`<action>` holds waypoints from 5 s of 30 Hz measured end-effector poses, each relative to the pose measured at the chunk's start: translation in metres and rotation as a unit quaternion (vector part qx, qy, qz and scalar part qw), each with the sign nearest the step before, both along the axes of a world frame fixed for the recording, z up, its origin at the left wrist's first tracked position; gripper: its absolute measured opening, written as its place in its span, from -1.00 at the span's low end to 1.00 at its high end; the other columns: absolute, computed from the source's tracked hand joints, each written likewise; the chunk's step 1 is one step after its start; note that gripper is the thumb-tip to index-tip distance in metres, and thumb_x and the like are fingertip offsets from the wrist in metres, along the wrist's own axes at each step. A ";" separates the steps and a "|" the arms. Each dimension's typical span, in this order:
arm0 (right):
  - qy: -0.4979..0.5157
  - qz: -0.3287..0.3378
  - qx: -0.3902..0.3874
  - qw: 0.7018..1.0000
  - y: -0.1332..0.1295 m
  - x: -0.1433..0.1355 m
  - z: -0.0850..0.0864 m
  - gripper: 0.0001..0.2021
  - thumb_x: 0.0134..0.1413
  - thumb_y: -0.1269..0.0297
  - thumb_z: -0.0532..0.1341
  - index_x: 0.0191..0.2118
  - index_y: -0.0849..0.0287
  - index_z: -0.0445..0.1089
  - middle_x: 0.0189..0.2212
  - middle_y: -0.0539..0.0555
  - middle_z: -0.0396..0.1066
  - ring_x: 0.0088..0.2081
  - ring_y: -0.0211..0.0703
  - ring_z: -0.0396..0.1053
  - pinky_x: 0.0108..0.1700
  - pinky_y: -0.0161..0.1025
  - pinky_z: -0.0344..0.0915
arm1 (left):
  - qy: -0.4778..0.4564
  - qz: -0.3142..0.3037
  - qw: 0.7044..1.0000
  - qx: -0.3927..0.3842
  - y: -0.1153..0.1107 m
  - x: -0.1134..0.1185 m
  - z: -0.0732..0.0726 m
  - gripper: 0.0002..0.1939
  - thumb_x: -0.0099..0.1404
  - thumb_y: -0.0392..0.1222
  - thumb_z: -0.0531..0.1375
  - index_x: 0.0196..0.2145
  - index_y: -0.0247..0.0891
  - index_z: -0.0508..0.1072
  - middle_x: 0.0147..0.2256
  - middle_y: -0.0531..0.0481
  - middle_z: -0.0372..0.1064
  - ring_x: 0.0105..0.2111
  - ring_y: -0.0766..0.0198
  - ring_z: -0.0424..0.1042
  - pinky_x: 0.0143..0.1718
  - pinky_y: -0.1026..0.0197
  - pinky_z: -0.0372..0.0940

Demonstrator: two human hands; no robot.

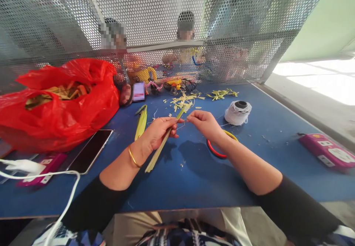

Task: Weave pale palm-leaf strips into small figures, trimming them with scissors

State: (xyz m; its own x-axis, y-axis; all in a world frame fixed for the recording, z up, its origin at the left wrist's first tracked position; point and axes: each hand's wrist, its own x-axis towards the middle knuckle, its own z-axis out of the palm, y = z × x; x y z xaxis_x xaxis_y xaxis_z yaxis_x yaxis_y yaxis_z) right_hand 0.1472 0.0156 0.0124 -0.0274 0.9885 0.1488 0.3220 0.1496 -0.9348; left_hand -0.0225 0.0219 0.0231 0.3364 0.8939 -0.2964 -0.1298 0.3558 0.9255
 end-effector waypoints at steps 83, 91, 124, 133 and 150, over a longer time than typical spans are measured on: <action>-0.115 0.173 0.251 0.945 -0.036 -0.024 -0.006 -0.79 0.24 0.34 -0.03 -0.45 0.07 0.03 -0.50 -0.03 0.17 -0.45 -0.23 0.09 -0.36 -0.27 0.12 | 0.267 0.051 0.913 0.304 -0.002 -0.001 -0.007 -0.85 0.13 -0.25 0.19 -0.38 -0.31 0.56 -0.49 0.00 0.51 -0.53 0.30 0.42 -0.46 0.28 0.28; -0.104 0.177 0.052 0.977 -0.021 -0.001 0.010 -0.81 0.08 0.28 0.12 -0.53 0.14 0.27 -0.58 -0.05 0.28 -0.48 -0.28 0.17 -0.40 -0.30 0.08 | 0.395 -0.165 0.818 0.384 -0.007 -0.007 -0.001 -0.82 0.09 -0.32 0.17 -0.61 -0.24 0.51 -0.68 0.10 0.33 -0.60 0.37 0.29 -0.52 0.32 0.09; -0.308 0.092 0.274 0.906 -0.030 -0.008 -0.003 -0.78 0.26 0.27 0.06 -0.39 0.16 0.35 -0.40 0.08 0.42 -0.41 -0.23 0.28 -0.39 -0.28 0.05 | 0.568 -0.083 0.670 0.471 -0.012 -0.005 0.002 -0.74 0.31 -0.29 0.09 -0.29 -0.31 0.60 -0.29 -0.17 0.56 -0.22 0.07 0.52 -0.20 0.12 0.32; 0.163 0.186 -0.146 0.958 -0.004 0.004 0.000 -0.81 -0.16 0.20 0.29 -0.57 0.18 0.35 -0.59 -0.04 0.35 -0.58 -0.37 0.11 -0.49 -0.31 0.05 | 0.276 -0.239 0.869 0.334 -0.005 -0.010 0.004 -0.93 0.17 -0.29 0.26 -0.43 -0.29 0.56 -0.51 0.03 0.45 -0.50 0.35 0.41 -0.39 0.29 0.29; -0.071 0.056 0.264 0.960 -0.023 -0.015 -0.015 -0.78 0.21 0.27 0.13 -0.47 0.12 0.28 -0.38 0.07 0.39 -0.31 -0.19 0.35 -0.24 -0.24 0.28 | -0.007 0.042 0.999 0.003 -0.002 -0.001 0.008 -0.87 0.23 -0.41 0.21 -0.48 -0.38 0.49 -0.62 0.11 0.27 -0.67 0.48 0.23 -0.55 0.35 0.28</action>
State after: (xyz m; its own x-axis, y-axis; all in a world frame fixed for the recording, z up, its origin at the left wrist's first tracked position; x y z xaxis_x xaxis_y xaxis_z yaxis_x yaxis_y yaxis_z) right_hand 0.1327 -0.0071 -0.0025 -0.1862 0.7657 0.6157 0.3939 0.6323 -0.6671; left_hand -0.0239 0.0203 0.0311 0.2635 0.9208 -0.2875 -0.1721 0.3381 0.9252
